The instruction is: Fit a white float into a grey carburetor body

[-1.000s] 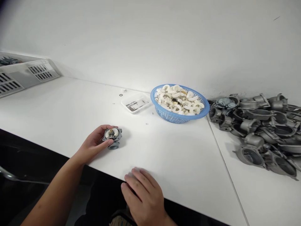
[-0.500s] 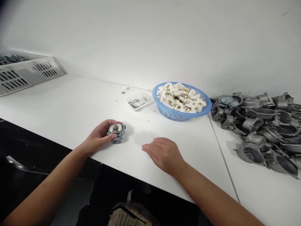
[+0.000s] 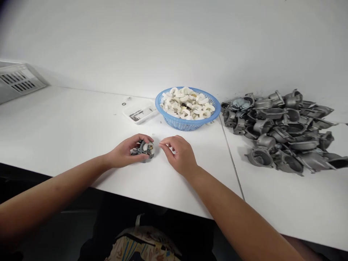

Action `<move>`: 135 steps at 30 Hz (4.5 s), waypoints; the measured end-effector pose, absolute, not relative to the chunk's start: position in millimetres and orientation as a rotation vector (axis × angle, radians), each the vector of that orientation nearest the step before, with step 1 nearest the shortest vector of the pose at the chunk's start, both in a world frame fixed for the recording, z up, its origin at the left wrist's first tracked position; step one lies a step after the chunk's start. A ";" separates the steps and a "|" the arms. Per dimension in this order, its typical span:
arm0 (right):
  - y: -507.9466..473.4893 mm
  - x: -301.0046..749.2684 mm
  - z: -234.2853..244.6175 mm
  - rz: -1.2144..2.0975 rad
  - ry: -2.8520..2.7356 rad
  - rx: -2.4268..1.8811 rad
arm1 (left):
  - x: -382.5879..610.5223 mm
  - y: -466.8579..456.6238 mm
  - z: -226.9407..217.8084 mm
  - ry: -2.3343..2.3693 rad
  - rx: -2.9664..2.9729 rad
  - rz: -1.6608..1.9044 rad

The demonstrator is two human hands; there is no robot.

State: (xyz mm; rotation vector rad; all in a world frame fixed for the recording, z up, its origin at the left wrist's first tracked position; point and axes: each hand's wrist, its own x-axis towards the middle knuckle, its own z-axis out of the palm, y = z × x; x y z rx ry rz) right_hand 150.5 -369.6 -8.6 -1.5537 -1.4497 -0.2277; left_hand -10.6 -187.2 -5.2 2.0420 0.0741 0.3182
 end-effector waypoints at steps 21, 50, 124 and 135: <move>-352.6 158.4 -25.6 0.467 -0.717 -1.410 | 56.4 -205.4 -23.9 0.376 1.467 0.728; -350.2 142.6 -23.2 0.529 -1.285 -1.416 | 66.1 -208.5 -2.0 0.356 1.251 0.771; -355.3 146.1 -11.8 0.612 -1.174 -1.461 | 31.0 -171.3 -19.2 0.206 1.636 0.497; -357.7 146.7 -14.2 0.567 -1.152 -1.469 | 31.4 -172.3 -13.6 0.221 1.634 0.504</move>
